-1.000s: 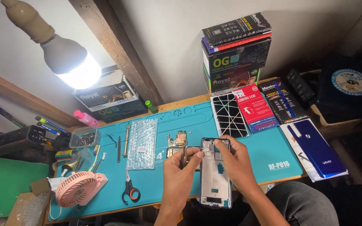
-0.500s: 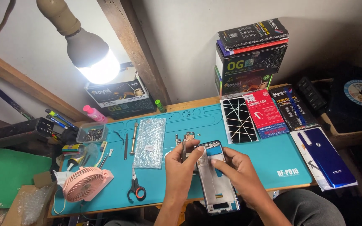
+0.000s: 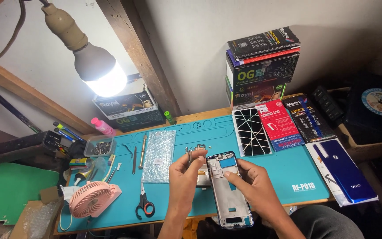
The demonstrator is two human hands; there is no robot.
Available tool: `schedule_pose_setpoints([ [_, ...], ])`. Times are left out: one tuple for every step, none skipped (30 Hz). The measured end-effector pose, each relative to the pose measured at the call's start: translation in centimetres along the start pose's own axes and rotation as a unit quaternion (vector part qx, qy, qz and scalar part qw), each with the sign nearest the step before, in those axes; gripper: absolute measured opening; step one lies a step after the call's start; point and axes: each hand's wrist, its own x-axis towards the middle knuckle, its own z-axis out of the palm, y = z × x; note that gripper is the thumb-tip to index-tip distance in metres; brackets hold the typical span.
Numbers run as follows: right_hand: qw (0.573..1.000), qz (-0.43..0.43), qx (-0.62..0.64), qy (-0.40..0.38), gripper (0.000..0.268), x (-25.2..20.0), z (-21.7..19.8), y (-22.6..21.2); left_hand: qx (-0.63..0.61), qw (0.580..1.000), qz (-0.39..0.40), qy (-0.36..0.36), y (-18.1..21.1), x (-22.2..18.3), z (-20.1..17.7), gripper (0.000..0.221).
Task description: The person is disassembling or reassembling a mobile phone, focusing on the internal components like the frame and motherboard.
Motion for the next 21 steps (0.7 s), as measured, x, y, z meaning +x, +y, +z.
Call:
schedule_pose_setpoints([
  [1.0,-0.001,-0.011,0.001,0.04,0.0,-0.1,0.0,0.035,0.998,0.04,0.021,-0.3,0.0,-0.1,0.023],
  [1.0,-0.001,-0.012,0.0,0.04,0.0,0.0,0.0,0.034,0.998,0.04,0.022,-0.3,-0.1,0.0,0.023],
  [1.0,-0.006,-0.007,-0.002,0.039,-0.1,0.0,0.0,0.046,0.997,0.049,0.025,-0.2,-0.3,0.1,0.02],
  [1.0,-0.012,-0.003,-0.003,0.039,-0.2,0.1,0.0,0.057,0.996,0.058,0.028,-0.2,-0.4,0.2,0.017],
  [1.0,-0.012,-0.003,-0.004,0.039,-0.2,0.1,0.1,0.056,0.996,0.058,0.029,-0.1,-0.4,0.2,0.017],
  [1.0,-0.018,-0.004,-0.009,0.04,-0.2,0.1,0.1,0.075,0.994,0.073,0.035,-0.1,-0.5,0.3,0.016],
  [1.0,-0.023,-0.003,-0.013,0.041,-0.2,0.1,0.2,0.093,0.991,0.087,0.04,-0.1,-0.5,0.4,0.015],
  [1.0,-0.023,-0.003,-0.013,0.041,-0.2,0.0,0.3,0.093,0.991,0.087,0.04,-0.1,-0.6,0.3,0.015],
  [1.0,-0.018,-0.008,-0.012,0.041,-0.1,0.0,0.4,0.099,0.99,0.088,0.042,-0.1,-0.6,0.3,0.014],
  [1.0,-0.012,-0.013,-0.01,0.042,0.0,-0.1,0.5,0.105,0.99,0.089,0.043,-0.2,-0.6,0.3,0.012],
  [1.0,-0.011,-0.013,-0.01,0.042,0.0,-0.1,0.5,0.105,0.99,0.088,0.044,-0.2,-0.7,0.3,0.012],
  [1.0,-0.009,-0.013,-0.009,0.041,0.0,-0.1,0.5,0.104,0.99,0.081,0.038,-0.2,-0.7,0.3,0.013],
  [1.0,-0.007,-0.013,-0.009,0.041,0.0,0.0,0.4,0.104,0.991,0.076,0.033,-0.2,-0.6,0.2,0.014],
  [1.0,-0.007,-0.014,-0.01,0.041,0.0,0.0,0.5,0.104,0.991,0.076,0.033,-0.1,-0.6,0.2,0.014],
  [1.0,-0.019,-0.012,-0.017,0.042,0.0,0.1,0.5,0.103,0.992,0.076,0.017,0.0,-0.5,0.2,0.014],
  [0.999,-0.032,-0.01,-0.024,0.043,0.0,0.1,0.6,0.102,0.992,0.076,0.001,0.0,-0.5,0.2,0.015],
  [0.999,-0.031,-0.011,-0.024,0.043,0.2,0.0,1.0,0.102,0.992,0.076,0.001,0.2,-0.6,0.4,0.015],
  [0.998,-0.045,-0.019,-0.026,0.042,0.4,-0.1,1.4,0.091,0.994,0.058,-0.009,0.3,-0.6,0.5,0.015],
  [0.997,-0.059,-0.028,-0.028,0.042,0.6,-0.1,1.8,0.081,0.996,0.039,-0.019,0.4,-0.7,0.7,0.014],
  [0.998,-0.058,-0.028,-0.027,0.042,0.6,-0.2,1.9,0.081,0.996,0.038,-0.019,0.4,-0.6,0.7,0.014],
  [0.997,-0.066,-0.022,-0.035,0.04,0.6,-0.2,2.0,0.076,0.996,0.033,-0.019,0.4,-0.6,0.8,0.013],
])
